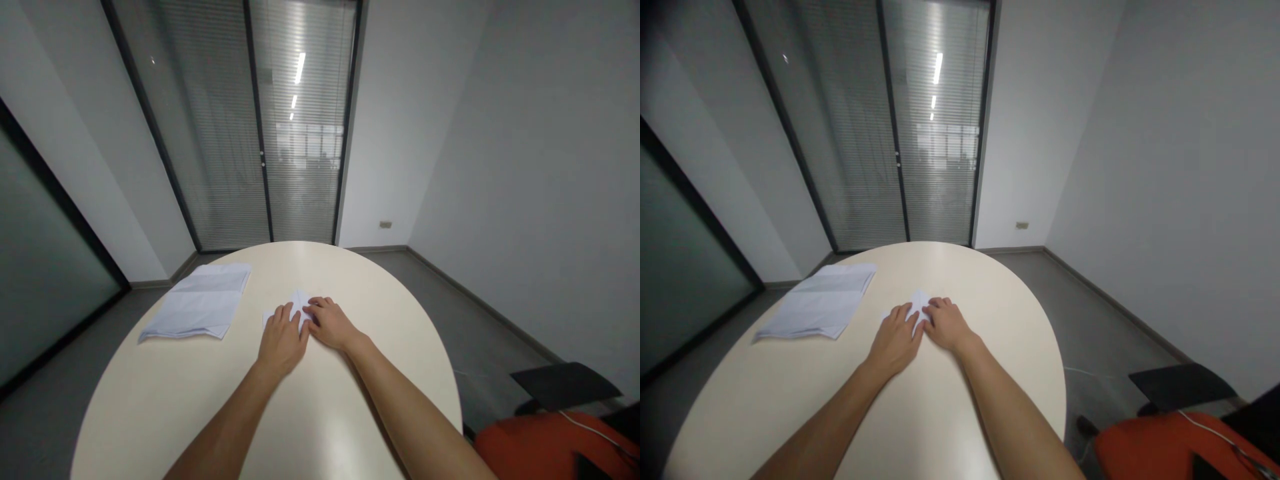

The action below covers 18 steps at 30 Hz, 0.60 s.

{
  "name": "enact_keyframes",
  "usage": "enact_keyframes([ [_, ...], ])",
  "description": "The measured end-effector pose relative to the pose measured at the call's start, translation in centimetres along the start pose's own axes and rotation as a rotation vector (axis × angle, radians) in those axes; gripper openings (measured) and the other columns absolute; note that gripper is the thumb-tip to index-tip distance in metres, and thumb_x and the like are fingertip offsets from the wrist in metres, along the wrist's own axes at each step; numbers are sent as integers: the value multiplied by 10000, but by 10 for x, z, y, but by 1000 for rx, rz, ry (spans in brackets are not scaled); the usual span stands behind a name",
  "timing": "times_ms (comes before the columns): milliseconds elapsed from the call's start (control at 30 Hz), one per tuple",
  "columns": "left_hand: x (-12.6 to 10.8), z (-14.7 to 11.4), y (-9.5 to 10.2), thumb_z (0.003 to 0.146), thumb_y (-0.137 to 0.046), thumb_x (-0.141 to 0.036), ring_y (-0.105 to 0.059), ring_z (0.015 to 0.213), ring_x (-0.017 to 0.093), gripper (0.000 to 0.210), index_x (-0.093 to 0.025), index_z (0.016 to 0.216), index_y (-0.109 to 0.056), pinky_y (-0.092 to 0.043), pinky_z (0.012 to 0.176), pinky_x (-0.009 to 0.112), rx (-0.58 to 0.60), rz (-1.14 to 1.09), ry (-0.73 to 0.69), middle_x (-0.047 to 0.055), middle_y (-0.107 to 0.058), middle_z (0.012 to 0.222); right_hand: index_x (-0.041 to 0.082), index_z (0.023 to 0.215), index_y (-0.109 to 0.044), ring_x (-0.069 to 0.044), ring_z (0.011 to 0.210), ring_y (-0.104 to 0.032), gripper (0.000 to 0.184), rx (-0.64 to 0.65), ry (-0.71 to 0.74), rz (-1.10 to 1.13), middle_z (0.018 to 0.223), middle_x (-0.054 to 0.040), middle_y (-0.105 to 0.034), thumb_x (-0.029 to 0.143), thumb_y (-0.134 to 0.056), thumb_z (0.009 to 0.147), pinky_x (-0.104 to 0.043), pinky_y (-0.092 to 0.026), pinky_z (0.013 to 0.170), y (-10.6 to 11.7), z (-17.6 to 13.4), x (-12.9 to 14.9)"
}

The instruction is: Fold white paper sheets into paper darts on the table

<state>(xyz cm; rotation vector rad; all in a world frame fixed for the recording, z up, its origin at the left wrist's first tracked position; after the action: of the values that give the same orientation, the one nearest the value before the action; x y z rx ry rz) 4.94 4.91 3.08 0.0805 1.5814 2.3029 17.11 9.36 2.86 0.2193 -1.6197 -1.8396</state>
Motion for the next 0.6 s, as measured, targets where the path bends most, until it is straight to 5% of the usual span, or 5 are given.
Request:
enact_keyframes([
  [233,0,-3,-6,1023,-416,-351,-544,1207,299,400,-203,1326,-631,-477,1009,459,28,23,-28,138,-625,1360,201,1386,-624,-284,1283,-515,418,9,0,0,1435,-144,-585,308,-530,993,-448,-400,1089,-7,4,-4],
  [467,1,-5,-9,1042,-399,-405,-524,1300,337,445,-194,1366,-619,-421,1082,517,29,47,14,152,-588,1442,70,1556,-385,-364,1515,-306,608,104,-79,-25,1631,-235,-326,386,-432,1039,-545,-293,1198,-16,-2,-14],
  [600,2,-8,-11,1039,-397,-451,-483,1353,403,476,-211,1389,-612,-370,1106,608,48,67,47,152,-554,1493,62,1455,-522,-341,1478,-386,527,98,-47,-32,1565,-234,-444,361,-468,1024,-480,-301,1210,-6,-2,-10],
])
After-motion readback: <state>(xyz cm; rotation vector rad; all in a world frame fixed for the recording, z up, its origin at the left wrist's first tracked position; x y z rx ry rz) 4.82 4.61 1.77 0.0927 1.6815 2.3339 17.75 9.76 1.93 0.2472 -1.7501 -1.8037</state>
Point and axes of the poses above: each hand's wrist, its own z-axis towards the middle knuckle, its own y-axis out of the back of the hand, x = y × z, the point moved 6 cm from there along z, towards the middle knuckle
